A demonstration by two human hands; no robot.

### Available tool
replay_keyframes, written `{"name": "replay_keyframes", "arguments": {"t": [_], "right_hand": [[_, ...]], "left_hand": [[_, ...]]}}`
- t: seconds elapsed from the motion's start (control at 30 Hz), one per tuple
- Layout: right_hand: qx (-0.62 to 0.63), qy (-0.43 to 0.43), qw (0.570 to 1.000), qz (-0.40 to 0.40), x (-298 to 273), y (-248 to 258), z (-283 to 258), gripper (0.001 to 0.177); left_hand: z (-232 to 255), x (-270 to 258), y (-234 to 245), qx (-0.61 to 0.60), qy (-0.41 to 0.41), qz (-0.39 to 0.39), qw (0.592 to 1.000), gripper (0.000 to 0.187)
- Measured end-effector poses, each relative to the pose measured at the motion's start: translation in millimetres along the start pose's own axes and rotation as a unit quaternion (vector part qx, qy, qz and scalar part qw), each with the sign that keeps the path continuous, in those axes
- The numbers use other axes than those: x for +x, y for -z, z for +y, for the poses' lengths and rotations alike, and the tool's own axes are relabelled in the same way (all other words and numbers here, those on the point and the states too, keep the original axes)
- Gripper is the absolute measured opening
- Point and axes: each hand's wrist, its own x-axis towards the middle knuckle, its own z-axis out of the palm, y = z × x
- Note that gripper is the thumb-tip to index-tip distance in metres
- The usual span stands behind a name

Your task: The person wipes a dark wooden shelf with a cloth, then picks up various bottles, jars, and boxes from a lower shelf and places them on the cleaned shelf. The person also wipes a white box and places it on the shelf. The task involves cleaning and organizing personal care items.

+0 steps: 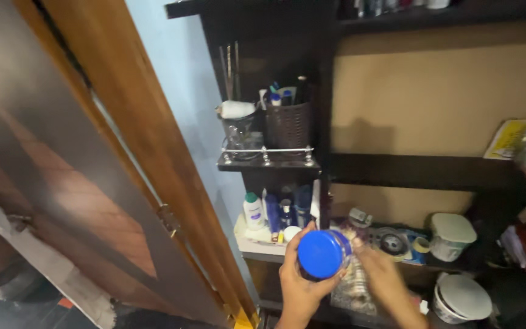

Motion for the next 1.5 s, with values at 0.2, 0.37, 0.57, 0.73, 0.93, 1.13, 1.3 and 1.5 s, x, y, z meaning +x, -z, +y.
{"name": "replay_keyframes", "arguments": {"t": [0.2, 0.37, 0.57, 0.73, 0.93, 1.13, 1.3, 1.5], "right_hand": [[-0.427, 0.246, 0.81, 0.319, 75, 143, -109, 0.031], [-0.5, 0.301, 0.767, 0.268, 111, 180, -100, 0.023], [-0.585, 0.282, 0.683, 0.335, 130, 186, -45, 0.029], [-0.585, 0.337, 0.662, 0.325, 130, 201, -18, 0.024], [-0.594, 0.313, 0.669, 0.32, 128, 202, -5, 0.026], [-0.577, 0.331, 0.666, 0.337, 135, 201, -1, 0.031], [-0.564, 0.324, 0.686, 0.328, 139, 206, 14, 0.03], [-0.547, 0.296, 0.711, 0.327, 141, 208, 33, 0.024]], "left_hand": [[33, 53, -66, 0.218, -0.238, 0.012, 0.946, 0.091], [33, 126, -116, 0.287, -0.179, 0.014, 0.941, 0.081], [-4, 145, -128, 0.394, -0.232, 0.046, 0.888, 0.052], [-23, 156, -125, 0.555, -0.328, 0.057, 0.762, 0.043], [-36, 120, -92, 0.477, -0.439, 0.079, 0.757, 0.033], [-98, 97, 56, 0.317, -0.29, 0.38, 0.819, 0.055], [-153, 135, 154, 0.573, -0.099, 0.208, 0.787, 0.048], [-166, 151, 157, 0.61, -0.061, 0.117, 0.781, 0.055]]}}
